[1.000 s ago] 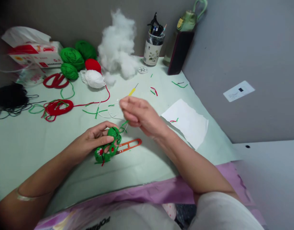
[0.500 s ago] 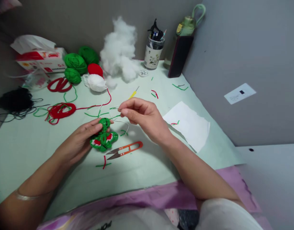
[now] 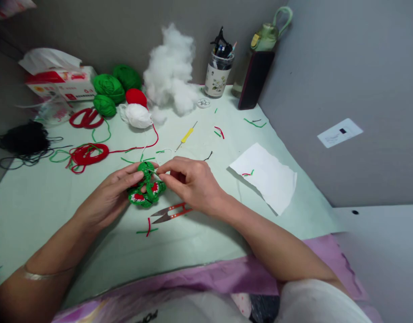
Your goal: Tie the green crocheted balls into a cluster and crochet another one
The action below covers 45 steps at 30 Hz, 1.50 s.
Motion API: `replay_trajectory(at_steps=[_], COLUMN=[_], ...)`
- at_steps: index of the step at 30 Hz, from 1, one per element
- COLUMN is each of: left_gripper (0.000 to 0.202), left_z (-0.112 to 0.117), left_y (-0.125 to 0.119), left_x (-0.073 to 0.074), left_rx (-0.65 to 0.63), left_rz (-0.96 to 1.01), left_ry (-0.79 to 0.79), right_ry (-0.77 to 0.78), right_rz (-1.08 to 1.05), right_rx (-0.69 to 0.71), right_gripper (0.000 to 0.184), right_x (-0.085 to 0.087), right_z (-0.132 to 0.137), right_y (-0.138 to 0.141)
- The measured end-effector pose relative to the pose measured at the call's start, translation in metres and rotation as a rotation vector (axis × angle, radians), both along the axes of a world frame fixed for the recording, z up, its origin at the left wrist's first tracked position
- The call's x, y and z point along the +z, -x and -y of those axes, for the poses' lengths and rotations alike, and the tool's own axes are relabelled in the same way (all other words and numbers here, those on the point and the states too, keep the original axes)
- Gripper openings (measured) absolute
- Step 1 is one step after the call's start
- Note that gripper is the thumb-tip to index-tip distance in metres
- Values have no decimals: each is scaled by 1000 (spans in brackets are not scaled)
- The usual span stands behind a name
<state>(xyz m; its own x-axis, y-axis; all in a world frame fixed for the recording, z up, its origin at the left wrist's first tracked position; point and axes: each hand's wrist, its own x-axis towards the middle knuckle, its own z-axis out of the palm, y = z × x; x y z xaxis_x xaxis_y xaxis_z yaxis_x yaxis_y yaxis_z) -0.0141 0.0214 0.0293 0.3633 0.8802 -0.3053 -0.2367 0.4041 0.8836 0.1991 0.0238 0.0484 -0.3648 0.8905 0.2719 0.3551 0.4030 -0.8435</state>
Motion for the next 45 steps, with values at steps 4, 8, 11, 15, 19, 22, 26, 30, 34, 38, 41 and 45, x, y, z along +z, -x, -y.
replay_trajectory(at_steps=[4,8,11,15,19,22,26,30,34,38,41,45], left_gripper=[31,30,29,30,32,28,23,22,23,21,22,24], left_z=[0,0,0,2,2,2,2,3,2,3,3,3], left_y=[0,-1,-2,-1,0,-1,-4,-3,-2,-1,-2,-3], left_x=[-1,-2,-2,-1,-2,-4,-7,-8,-8,-9,-9,-8], left_rx=[2,10,46,72,63,59,53,45,45,43,45,73], left_rz=[-14,-13,-40,-76,-86,-92,-74,-62,-80,-96,-96,-106], left_ry=[6,1,-9,-48,-52,-86,-145,-161,-196,-220,-222,-226], right_ry=[50,73,82,102,110,125,155,209,317,361,344,337], right_rz=[12,29,54,56,42,47,44,-51,-176,-200,-191,-185], right_rx=[14,2,-12,-17,-7,-20,-16,45,123,90,90,122], right_gripper=[12,12,12,12,12,12,12,13,17,24,26,20], right_x=[1,2,3,4,4,4,1,0,-4,-9,-9,-7], right_z=[0,1,2,2,2,2,2,-2,-7,-7,-6,-8], right_y=[0,0,0,-1,-2,0,2,0,-1,2,2,0])
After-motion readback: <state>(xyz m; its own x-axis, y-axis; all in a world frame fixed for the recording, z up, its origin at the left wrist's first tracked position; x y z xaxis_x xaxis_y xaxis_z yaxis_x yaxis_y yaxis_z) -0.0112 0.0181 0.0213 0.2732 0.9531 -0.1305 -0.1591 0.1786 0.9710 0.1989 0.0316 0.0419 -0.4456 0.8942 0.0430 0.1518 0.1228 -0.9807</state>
